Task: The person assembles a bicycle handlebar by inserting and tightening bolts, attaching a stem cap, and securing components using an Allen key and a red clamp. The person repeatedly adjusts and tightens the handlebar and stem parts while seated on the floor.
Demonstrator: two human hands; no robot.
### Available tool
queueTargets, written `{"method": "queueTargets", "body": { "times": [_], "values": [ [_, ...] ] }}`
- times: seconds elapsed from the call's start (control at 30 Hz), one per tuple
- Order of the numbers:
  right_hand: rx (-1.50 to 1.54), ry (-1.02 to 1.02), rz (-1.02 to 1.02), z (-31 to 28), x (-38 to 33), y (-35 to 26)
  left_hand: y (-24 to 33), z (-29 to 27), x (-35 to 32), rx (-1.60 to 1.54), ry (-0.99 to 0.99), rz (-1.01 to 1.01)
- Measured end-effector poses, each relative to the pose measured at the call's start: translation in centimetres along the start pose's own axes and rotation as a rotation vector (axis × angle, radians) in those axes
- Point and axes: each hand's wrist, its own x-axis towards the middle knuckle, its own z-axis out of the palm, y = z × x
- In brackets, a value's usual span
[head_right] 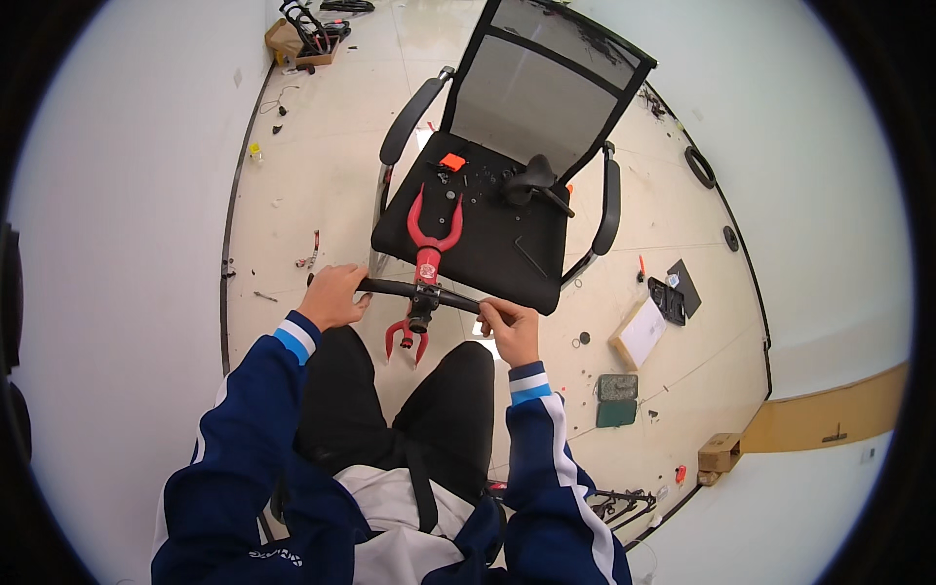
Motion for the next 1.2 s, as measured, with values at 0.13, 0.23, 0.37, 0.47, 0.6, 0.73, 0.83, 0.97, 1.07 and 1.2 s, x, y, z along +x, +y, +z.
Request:
{"method": "queueTargets", "body": {
  "times": [0.13, 0.23, 0.37, 0.47, 0.6, 0.73, 0.83, 0.97, 1.07, 1.2],
  "values": [
    [-0.006, 0.017, 0.035, -1.8, -1.2, 1.8, 0.0, 0.3, 0.1, -0.007, -0.066, -0.048],
    [0.010, 0.002, 0.042, -2.0, -1.3, 2.5, -0.3, 0.7, 0.5, 0.021, -0.140, -0.073],
    [0.002, -0.023, 0.036, -2.0, -0.7, 2.9, -0.8, 1.7, -0.3, 0.005, -0.173, -0.112],
    [-0.011, -0.067, 0.031, -2.3, 0.4, 2.0, -0.9, 1.9, -0.4, 0.002, -0.187, -0.126],
    [-0.126, -0.189, 0.031, -3.1, 2.5, 0.1, -0.7, 2.0, -0.6, -0.009, -0.182, -0.135],
    [-0.270, -0.294, 0.072, -3.3, 4.7, -2.1, -0.7, 2.0, -0.6, -0.003, -0.190, -0.126],
    [-0.274, -0.349, 0.089, -3.0, 5.8, -2.6, -0.7, 1.8, -0.5, 0.023, -0.204, -0.129],
    [-0.301, -0.421, 0.096, -3.0, 6.9, -2.3, -1.0, 2.1, -0.7, 0.024, -0.197, -0.121],
    [-0.325, -0.459, 0.101, -2.9, 7.6, -2.4, -1.1, 2.3, -0.9, 0.023, -0.188, -0.119],
    [-0.297, -0.504, 0.126, -3.4, 8.4, -2.0, -0.7, 2.0, -0.5, 0.039, -0.211, -0.133]
  ]
}}
